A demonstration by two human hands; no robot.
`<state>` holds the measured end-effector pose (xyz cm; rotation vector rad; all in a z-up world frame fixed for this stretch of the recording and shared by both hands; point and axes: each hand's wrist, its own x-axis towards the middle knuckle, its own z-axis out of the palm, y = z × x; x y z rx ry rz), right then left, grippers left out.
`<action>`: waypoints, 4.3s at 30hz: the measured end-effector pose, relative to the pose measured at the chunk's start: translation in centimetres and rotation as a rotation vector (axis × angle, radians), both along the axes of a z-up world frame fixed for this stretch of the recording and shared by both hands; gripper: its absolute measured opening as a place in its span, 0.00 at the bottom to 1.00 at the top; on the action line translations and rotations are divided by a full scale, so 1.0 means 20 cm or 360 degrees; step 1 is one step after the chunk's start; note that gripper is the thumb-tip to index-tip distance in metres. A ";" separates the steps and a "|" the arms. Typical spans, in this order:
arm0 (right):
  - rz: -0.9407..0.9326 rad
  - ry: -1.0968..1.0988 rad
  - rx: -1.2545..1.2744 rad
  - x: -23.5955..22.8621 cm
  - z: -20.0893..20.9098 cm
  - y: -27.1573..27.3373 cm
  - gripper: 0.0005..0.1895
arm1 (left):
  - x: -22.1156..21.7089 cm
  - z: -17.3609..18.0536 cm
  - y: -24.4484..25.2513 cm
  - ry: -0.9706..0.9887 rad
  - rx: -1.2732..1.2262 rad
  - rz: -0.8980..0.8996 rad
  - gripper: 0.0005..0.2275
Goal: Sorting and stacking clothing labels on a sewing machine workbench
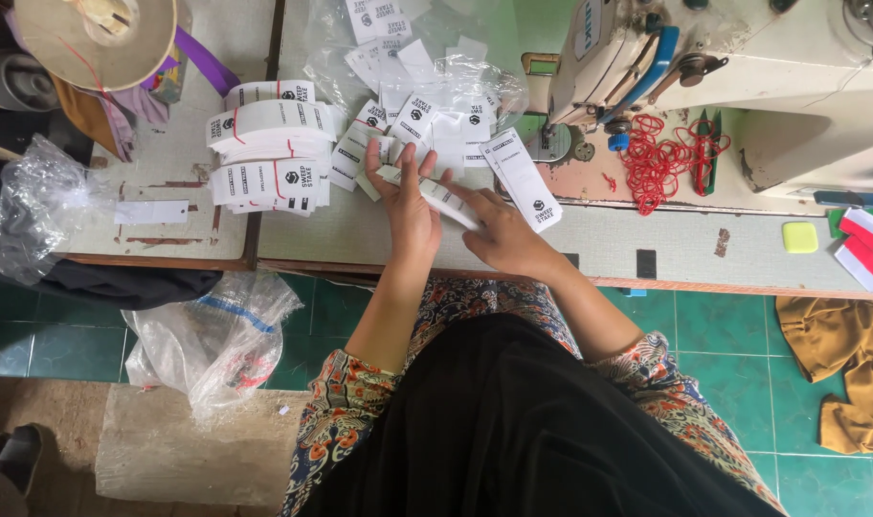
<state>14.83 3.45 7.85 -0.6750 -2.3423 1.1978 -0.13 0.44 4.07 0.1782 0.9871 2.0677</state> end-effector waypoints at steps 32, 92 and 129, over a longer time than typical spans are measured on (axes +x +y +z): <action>-0.0185 -0.0044 0.0426 -0.10 0.10 -0.03 0.22 | 0.23 0.12 -0.09 -0.0409 -0.0105 -0.0391 0.18; -0.0765 0.0886 -0.1315 -0.17 -0.16 -0.06 0.21 | 0.05 -0.08 0.01 0.0153 0.0123 -0.0296 0.21; -0.0169 0.0394 0.0565 -0.02 0.07 0.26 0.11 | -0.04 -0.32 0.01 0.0545 0.0178 -0.1175 0.09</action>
